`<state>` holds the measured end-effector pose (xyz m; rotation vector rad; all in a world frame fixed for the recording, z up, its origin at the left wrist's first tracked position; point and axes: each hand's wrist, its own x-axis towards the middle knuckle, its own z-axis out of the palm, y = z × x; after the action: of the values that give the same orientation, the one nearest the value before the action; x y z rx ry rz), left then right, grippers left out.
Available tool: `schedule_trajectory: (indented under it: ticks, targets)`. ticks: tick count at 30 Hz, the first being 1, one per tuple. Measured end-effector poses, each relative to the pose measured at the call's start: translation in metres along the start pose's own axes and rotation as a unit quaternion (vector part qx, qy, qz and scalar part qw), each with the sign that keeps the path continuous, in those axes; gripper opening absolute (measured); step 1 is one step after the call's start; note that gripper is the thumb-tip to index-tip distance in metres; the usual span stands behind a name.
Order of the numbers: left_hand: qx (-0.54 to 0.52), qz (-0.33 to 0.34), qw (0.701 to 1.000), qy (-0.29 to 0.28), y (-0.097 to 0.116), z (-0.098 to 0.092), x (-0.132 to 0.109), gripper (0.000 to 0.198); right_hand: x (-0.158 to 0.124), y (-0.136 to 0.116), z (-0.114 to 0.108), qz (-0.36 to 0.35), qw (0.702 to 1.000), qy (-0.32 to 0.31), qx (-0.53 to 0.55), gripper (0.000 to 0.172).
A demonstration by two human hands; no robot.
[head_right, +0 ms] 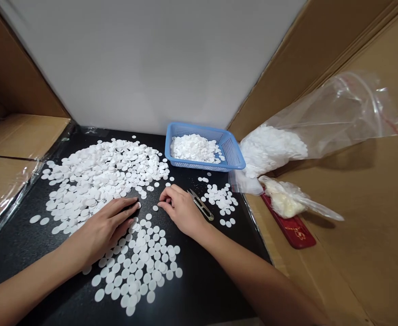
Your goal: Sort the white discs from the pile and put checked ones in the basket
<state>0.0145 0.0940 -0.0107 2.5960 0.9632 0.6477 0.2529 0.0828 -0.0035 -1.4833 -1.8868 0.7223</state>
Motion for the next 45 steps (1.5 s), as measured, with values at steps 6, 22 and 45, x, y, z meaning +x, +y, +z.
schedule_trajectory:
  ticks: [6,22,45]
  targets:
    - [0.004,-0.014,1.000,0.013,-0.004,0.001,0.016,0.030,-0.006,-0.001,0.007,-0.092,0.995,-0.022,0.016,0.010]
    - [-0.034,-0.062,0.997,0.039,0.000,-0.014,0.020,0.017,0.028,-0.008,0.022,-0.069,0.995,0.008,-0.076,0.005]
    - [0.021,-0.045,0.998,-0.031,-0.013,-0.028,0.004,0.027,0.035,-0.022,0.007,0.042,0.994,-0.098,0.023,0.011]
